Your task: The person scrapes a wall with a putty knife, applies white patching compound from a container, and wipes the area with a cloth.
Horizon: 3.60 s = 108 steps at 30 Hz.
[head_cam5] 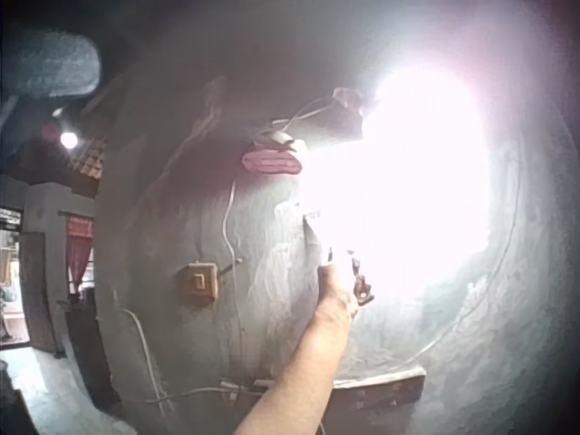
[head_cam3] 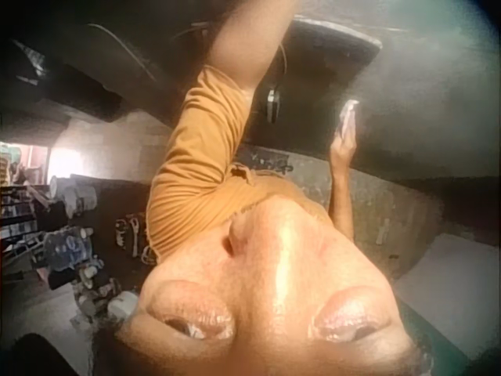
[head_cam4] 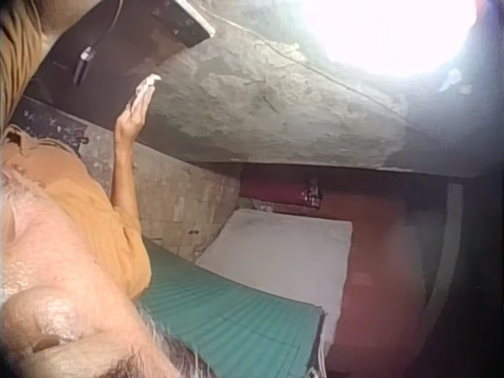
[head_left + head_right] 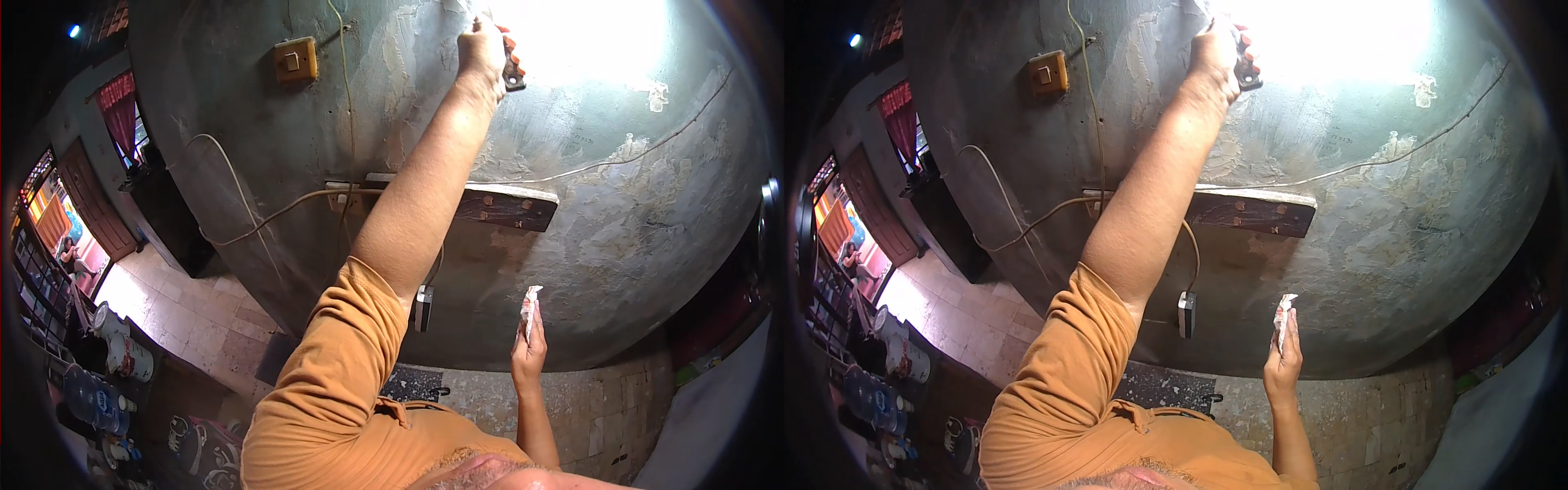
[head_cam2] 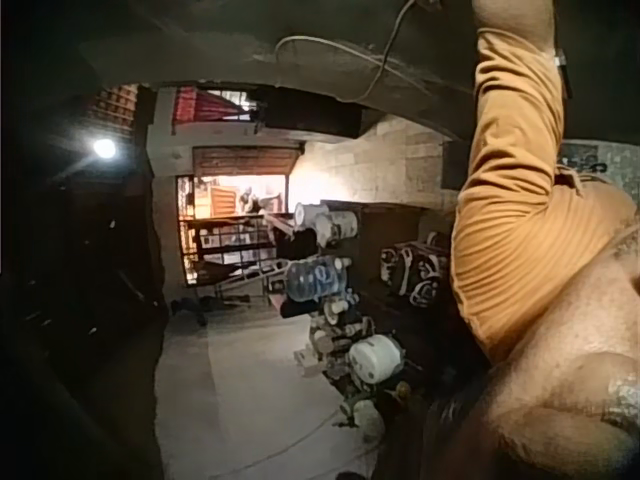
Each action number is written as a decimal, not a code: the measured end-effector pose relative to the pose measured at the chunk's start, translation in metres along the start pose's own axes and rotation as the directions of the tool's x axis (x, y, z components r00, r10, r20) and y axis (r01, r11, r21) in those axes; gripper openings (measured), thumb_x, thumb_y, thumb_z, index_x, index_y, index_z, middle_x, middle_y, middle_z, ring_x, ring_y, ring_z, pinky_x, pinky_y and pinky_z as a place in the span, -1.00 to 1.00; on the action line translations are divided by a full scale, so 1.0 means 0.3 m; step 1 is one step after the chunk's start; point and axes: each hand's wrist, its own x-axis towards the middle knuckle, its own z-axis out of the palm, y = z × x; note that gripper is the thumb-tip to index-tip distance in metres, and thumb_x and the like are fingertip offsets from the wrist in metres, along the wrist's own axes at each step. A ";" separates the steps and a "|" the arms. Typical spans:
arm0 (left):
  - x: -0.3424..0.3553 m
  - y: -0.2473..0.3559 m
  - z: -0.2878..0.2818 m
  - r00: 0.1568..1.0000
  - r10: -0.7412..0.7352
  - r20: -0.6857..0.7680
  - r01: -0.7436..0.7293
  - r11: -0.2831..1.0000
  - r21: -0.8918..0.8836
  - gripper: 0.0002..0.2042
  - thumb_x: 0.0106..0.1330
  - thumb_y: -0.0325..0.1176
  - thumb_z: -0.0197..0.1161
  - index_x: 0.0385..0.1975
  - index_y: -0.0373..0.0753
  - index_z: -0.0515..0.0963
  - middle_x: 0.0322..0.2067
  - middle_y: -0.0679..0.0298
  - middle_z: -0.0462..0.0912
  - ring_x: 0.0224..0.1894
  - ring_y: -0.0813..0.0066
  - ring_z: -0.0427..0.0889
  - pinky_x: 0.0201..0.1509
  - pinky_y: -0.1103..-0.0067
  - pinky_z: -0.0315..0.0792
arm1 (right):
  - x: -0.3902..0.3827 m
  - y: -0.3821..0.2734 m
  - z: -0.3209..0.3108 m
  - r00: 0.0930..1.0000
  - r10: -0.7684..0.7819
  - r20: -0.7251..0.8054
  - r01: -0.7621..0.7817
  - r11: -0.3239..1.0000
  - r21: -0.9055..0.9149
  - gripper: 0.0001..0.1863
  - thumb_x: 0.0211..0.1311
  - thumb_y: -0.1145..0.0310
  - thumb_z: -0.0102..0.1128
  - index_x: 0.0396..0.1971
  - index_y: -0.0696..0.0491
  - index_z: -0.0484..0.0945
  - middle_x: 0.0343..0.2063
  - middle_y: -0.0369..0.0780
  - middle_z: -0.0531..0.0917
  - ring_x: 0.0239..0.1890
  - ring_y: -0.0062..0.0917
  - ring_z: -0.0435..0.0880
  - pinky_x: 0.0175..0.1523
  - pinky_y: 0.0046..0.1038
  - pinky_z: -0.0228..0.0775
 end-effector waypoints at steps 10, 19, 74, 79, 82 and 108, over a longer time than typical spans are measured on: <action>-0.001 0.043 -0.005 0.968 0.247 0.037 -0.248 0.969 0.007 -0.70 0.55 -0.09 -0.18 -0.27 -0.14 0.40 -0.65 0.38 0.37 -0.76 0.54 0.36 -0.76 0.50 0.33 | -0.015 0.011 -0.004 1.000 -0.012 -0.026 0.011 0.999 -0.034 -0.48 0.35 0.73 -0.09 0.32 0.29 0.34 0.40 0.09 0.32 0.47 -0.16 0.27 0.46 -0.34 0.16; -0.009 -0.014 0.053 0.989 0.145 -0.016 -0.145 0.989 0.040 -0.61 0.58 -0.10 -0.29 -0.32 -0.25 0.36 -0.67 0.25 0.41 -0.79 0.44 0.41 -0.78 0.40 0.41 | -0.030 0.040 0.005 0.999 0.033 -0.032 -0.034 0.999 -0.038 -0.52 0.38 0.68 -0.05 0.30 0.33 0.36 0.38 0.10 0.35 0.45 -0.16 0.31 0.45 -0.34 0.16; 0.001 0.117 0.051 0.968 0.236 0.081 -0.244 0.963 0.113 -0.68 0.53 -0.03 -0.13 -0.24 -0.12 0.44 -0.75 0.44 0.29 -0.85 0.54 0.30 -0.85 0.54 0.17 | 0.010 -0.053 0.056 0.995 0.093 0.031 -0.095 0.993 0.072 -0.51 0.38 0.70 -0.11 0.31 0.30 0.37 0.40 0.03 0.34 0.36 -0.35 0.42 0.26 -0.52 0.35; 0.046 0.112 -0.006 0.986 0.167 0.028 -0.169 0.963 0.208 -0.68 0.56 -0.16 -0.14 -0.25 -0.28 0.42 -0.58 0.30 0.40 -0.75 0.50 0.39 -0.74 0.45 0.44 | 0.018 -0.075 0.058 0.989 0.141 0.038 -0.145 0.981 0.133 -0.52 0.40 0.69 -0.11 0.32 0.32 0.35 0.40 0.03 0.34 0.39 -0.34 0.38 0.31 -0.49 0.32; 0.028 0.043 -0.033 0.984 0.168 0.058 -0.176 0.969 0.174 -0.63 0.58 -0.13 -0.21 -0.28 -0.30 0.40 -0.64 0.30 0.38 -0.79 0.50 0.37 -0.76 0.45 0.42 | 0.008 -0.045 0.062 0.990 0.136 0.040 -0.139 0.984 0.113 -0.52 0.40 0.69 -0.10 0.31 0.31 0.36 0.39 0.04 0.34 0.42 -0.31 0.35 0.35 -0.46 0.29; 0.004 0.159 -0.227 0.960 0.027 0.280 -0.100 0.963 0.250 -0.70 0.58 -0.19 -0.08 -0.23 -0.34 0.37 -0.60 0.35 0.34 -0.71 0.61 0.30 -0.69 0.56 0.34 | 0.016 -0.033 0.084 0.989 0.135 0.058 -0.142 0.979 0.148 -0.52 0.38 0.72 -0.10 0.29 0.32 0.38 0.38 0.06 0.36 0.42 -0.27 0.35 0.35 -0.45 0.30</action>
